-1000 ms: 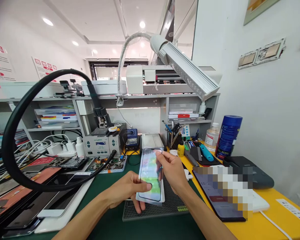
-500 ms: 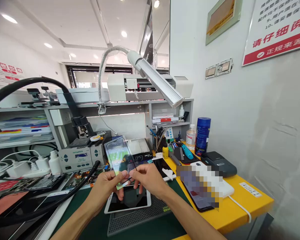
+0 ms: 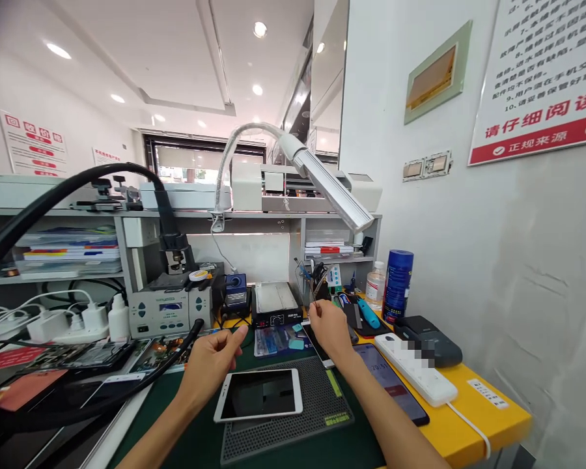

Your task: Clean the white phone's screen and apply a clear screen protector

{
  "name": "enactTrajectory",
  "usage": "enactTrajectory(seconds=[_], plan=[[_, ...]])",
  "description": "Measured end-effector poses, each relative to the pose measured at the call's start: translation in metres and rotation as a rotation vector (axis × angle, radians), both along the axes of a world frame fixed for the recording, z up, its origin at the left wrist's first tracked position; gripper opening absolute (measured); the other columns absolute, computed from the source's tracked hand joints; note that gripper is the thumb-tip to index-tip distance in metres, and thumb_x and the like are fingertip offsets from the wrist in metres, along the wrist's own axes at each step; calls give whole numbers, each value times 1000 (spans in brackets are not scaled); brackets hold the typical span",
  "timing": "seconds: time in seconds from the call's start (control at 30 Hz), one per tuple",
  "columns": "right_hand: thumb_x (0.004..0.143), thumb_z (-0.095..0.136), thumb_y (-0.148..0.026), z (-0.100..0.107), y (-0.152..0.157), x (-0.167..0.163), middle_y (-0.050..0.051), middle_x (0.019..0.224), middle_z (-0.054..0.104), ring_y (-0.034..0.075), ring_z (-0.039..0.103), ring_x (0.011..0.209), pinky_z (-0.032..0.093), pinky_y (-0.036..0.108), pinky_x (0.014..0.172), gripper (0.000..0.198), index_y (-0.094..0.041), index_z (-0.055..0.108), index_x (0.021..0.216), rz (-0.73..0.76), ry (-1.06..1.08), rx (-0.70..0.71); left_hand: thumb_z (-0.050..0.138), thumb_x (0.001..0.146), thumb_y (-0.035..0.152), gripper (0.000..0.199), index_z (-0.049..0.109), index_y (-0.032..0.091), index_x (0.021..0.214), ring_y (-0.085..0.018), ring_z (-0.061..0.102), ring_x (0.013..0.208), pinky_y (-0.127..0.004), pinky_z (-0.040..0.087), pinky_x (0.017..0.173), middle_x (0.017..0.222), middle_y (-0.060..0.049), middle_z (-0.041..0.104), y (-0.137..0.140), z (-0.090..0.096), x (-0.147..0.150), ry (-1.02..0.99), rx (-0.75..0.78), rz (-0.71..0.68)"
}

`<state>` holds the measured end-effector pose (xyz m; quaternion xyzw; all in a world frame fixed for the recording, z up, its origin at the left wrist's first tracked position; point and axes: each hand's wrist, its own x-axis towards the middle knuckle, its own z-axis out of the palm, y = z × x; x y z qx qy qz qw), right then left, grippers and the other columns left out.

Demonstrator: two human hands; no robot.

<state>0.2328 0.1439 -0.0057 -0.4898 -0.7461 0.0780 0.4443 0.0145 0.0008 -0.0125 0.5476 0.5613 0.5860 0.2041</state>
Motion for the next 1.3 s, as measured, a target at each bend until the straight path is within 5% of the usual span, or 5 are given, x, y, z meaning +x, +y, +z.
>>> enactTrajectory(seconds=[0.27, 0.5, 0.8, 1.1, 1.3], plan=[[93, 49, -20, 2, 32, -17, 8, 63, 63, 19, 61, 66, 35, 28, 58, 34, -16, 57, 60, -73, -333, -34, 55, 88, 58, 54, 42, 21, 50, -14, 44, 50, -26, 33, 54, 48, 2, 48, 0, 0, -1, 70, 53, -3], [96, 60, -36, -4, 51, -24, 6, 101, 67, 17, 66, 84, 56, 34, 75, 26, -13, 64, 107, -121, -492, -158, 54, 89, 57, 52, 45, 21, 53, -13, 40, 47, -26, 30, 51, 47, 4, 43, 1, -4, 2, 101, 60, -34], [96, 60, -35, -2, 62, -28, 9, 114, 65, 21, 65, 96, 56, 39, 83, 29, -14, 62, 116, -129, -553, -195, 53, 91, 54, 51, 45, 20, 54, -11, 39, 49, -25, 29, 50, 49, 4, 43, 2, -6, 5, 127, 53, -75], [97, 58, -35, -5, 63, -32, 7, 102, 68, 19, 66, 89, 55, 37, 80, 24, -14, 65, 106, -157, -512, -163, 54, 90, 55, 51, 43, 21, 54, -12, 37, 49, -25, 27, 50, 49, 4, 41, -1, -6, 8, 124, 28, -87], [95, 57, -28, -8, 64, -31, 11, 84, 73, 25, 69, 85, 39, 28, 65, 15, -16, 64, 89, -175, -429, -92, 54, 90, 55, 51, 43, 21, 55, -12, 37, 49, -25, 28, 51, 50, 4, 41, -2, -4, 10, 126, 20, -120]])
